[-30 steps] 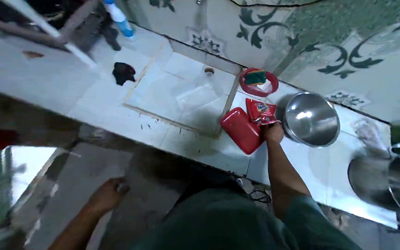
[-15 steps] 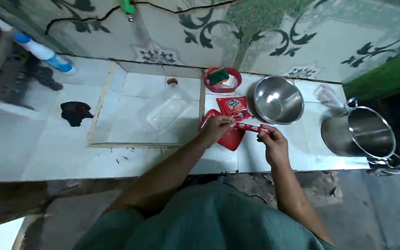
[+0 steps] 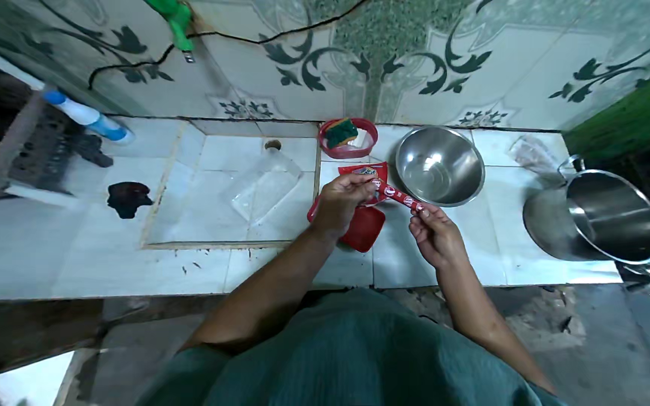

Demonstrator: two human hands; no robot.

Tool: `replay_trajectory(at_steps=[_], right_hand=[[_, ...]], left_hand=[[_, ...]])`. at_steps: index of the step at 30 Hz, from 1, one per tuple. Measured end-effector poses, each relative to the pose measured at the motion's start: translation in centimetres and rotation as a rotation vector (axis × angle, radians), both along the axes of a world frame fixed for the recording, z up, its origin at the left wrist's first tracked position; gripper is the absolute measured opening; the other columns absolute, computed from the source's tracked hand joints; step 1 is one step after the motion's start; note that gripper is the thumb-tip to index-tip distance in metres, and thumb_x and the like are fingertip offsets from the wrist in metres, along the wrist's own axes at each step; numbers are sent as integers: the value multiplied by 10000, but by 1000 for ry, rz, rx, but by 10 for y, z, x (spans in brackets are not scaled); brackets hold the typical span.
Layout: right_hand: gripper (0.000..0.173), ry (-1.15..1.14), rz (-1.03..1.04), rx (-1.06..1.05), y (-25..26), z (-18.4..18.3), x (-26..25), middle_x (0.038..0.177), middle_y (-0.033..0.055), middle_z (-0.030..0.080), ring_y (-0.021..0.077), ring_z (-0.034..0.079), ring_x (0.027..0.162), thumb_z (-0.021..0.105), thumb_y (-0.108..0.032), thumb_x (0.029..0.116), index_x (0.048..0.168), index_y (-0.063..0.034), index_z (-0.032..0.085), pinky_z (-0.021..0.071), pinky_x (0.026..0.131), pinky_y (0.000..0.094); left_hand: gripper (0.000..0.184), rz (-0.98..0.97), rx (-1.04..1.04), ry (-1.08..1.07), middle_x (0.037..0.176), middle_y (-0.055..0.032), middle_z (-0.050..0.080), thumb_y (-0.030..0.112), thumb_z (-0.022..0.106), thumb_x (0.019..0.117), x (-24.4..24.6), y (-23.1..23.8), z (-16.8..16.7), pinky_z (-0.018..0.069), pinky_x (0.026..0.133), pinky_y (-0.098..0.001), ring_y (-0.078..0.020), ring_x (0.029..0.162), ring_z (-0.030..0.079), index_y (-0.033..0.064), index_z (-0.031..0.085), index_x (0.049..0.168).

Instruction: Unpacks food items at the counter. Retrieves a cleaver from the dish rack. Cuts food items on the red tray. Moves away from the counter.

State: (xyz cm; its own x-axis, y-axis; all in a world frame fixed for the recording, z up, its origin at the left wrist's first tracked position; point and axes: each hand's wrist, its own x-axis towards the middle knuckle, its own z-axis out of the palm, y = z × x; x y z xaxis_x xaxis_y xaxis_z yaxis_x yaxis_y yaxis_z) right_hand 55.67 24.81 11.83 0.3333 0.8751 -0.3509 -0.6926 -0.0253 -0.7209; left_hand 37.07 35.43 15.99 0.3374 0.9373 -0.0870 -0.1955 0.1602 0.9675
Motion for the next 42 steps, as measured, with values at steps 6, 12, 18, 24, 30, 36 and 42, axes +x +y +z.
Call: replay_trajectory(at_steps=[6, 12, 18, 24, 30, 36, 42], right_hand=[[202, -227, -34, 114, 2, 11, 8, 945, 76, 740, 134, 708, 768, 568, 65, 970, 1069, -36, 712, 620, 755, 294], [86, -1034, 46, 218, 7, 17, 22, 1058, 49, 700, 85, 677, 839, 708, -47, 931, 1007, -34, 744, 602, 756, 260], [78, -1549, 6, 293, 7, 4, 13, 1024, 135, 729, 160, 710, 921, 715, -64, 921, 957, -1, 744, 594, 821, 285], [260, -1500, 18, 291, 2, -13, 17, 1077, 162, 702, 176, 699, 912, 824, -89, 845, 1040, 25, 696, 600, 807, 296], [318, -1412, 150, 182, -5, -6, 30, 1176, 139, 714, 148, 709, 988, 689, 19, 913, 1226, -21, 728, 595, 878, 283], [278, -1162, 134, 123, -7, -7, 31, 1161, 78, 713, 116, 687, 993, 741, -59, 913, 1190, -39, 732, 581, 898, 305], [312, -1179, 127, 106, -10, -6, 26, 1046, 52, 719, 49, 656, 802, 753, -81, 918, 1227, -50, 714, 565, 732, 219]], left_hand=[[158, -24, -146, 90, 985, -39, 715, 59, 633, 1009, -2, 8, -6, 600, 812, -273, -99, 852, 702, 19, 657, 1160], [143, -174, 181, 531, 968, -49, 731, 129, 737, 952, 6, 0, -16, 575, 836, -330, -105, 868, 683, 52, 740, 1072], [187, -375, 102, 509, 936, -86, 727, 172, 698, 990, 38, -9, 1, 604, 819, -329, -126, 825, 706, 1, 720, 1063], [123, -385, -91, 400, 952, -77, 723, 79, 690, 970, 49, -11, -9, 599, 808, -284, -102, 824, 697, -5, 721, 1053], [177, -398, -153, 340, 1013, -109, 727, 42, 690, 963, 55, -9, -10, 617, 831, -289, -129, 858, 726, -26, 699, 1126], [154, -436, -42, 312, 940, -62, 721, 79, 748, 921, 56, -11, -11, 577, 820, -284, -100, 848, 683, 9, 713, 1053], [109, -433, -89, 293, 916, -81, 713, 70, 690, 967, 53, -10, -10, 602, 789, -281, -112, 806, 699, -15, 694, 1035]])
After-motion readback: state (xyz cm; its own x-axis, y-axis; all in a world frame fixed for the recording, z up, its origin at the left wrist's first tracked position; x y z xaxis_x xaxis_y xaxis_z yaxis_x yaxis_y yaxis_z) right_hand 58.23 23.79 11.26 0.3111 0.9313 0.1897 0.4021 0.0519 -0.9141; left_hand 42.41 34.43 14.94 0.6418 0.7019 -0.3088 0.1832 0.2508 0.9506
